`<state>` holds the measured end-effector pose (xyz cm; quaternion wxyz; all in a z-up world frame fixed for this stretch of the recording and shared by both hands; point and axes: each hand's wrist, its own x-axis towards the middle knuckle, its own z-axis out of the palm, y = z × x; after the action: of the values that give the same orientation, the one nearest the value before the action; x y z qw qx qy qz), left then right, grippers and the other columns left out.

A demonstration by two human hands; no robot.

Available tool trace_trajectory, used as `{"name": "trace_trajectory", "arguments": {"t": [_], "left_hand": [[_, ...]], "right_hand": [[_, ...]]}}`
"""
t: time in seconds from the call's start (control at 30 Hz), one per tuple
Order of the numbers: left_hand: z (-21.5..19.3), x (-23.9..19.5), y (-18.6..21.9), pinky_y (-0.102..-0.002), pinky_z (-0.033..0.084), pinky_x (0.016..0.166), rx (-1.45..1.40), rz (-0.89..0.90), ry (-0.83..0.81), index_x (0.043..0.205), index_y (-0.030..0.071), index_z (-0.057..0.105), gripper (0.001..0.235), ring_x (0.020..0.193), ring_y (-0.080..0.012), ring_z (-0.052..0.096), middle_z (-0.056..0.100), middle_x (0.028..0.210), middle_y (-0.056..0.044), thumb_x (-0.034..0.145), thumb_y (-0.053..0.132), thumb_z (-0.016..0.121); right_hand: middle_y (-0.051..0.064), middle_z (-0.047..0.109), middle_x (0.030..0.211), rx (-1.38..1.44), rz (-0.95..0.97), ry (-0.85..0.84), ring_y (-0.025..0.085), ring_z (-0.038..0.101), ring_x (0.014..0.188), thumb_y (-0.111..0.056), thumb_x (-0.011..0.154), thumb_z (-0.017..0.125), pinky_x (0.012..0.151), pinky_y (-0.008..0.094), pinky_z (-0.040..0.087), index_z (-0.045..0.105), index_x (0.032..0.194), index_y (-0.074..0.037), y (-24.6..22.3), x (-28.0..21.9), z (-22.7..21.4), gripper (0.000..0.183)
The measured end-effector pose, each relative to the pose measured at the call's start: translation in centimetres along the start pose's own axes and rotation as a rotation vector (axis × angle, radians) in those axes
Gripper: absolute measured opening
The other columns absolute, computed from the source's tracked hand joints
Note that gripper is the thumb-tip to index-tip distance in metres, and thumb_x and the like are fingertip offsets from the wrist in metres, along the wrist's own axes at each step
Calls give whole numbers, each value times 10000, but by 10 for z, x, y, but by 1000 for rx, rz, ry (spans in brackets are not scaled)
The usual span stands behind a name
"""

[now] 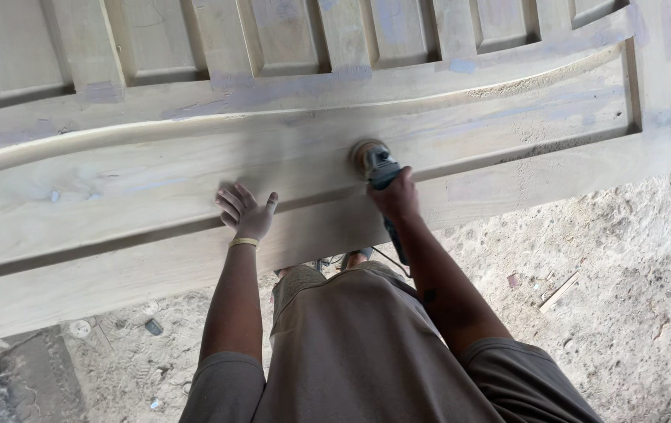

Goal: The person uses an electric sander to smooth the surface of a large wooden door lying flat on the ground. They systematically move the sander across the flat panels and the curved frame, holding the door steady with their left hand while operating the tool with their right.

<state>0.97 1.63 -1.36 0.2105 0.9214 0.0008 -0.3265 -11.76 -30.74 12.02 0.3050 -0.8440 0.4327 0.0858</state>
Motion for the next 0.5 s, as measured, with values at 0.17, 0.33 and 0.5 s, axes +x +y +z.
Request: {"name": "trace_trajectory", "arguments": {"t": [0.17, 0.33, 0.5], "left_hand": [[-6, 7, -16, -668, -164, 1184, -210, 98, -100, 1647, 212, -151, 963, 1442, -444, -450, -430, 1605, -241, 959, 787, 201], [-10, 4, -21, -640, -153, 1204, -322, 140, -61, 1669, 258, -50, 917, 1468, -408, -416, -400, 1631, -189, 941, 777, 153], [-9, -4, -10, -703, -173, 1167, -155, 132, -73, 1668, 218, -55, 979, 1445, -486, -429, -403, 1624, -225, 937, 780, 273]], "right_hand": [[333, 689, 1025, -38, -120, -40, 511, 690, 979, -397, 756, 808, 849, 564, 583, 327, 1280, 53, -66, -38, 54, 841], [307, 700, 1048, -17, -204, -90, 501, 689, 998, -384, 769, 780, 860, 571, 578, 411, 1198, -2, -103, -60, 83, 683], [291, 705, 1031, -46, -161, -114, 486, 695, 982, -379, 756, 781, 842, 570, 580, 401, 1205, -3, -81, -42, 50, 698]]}}
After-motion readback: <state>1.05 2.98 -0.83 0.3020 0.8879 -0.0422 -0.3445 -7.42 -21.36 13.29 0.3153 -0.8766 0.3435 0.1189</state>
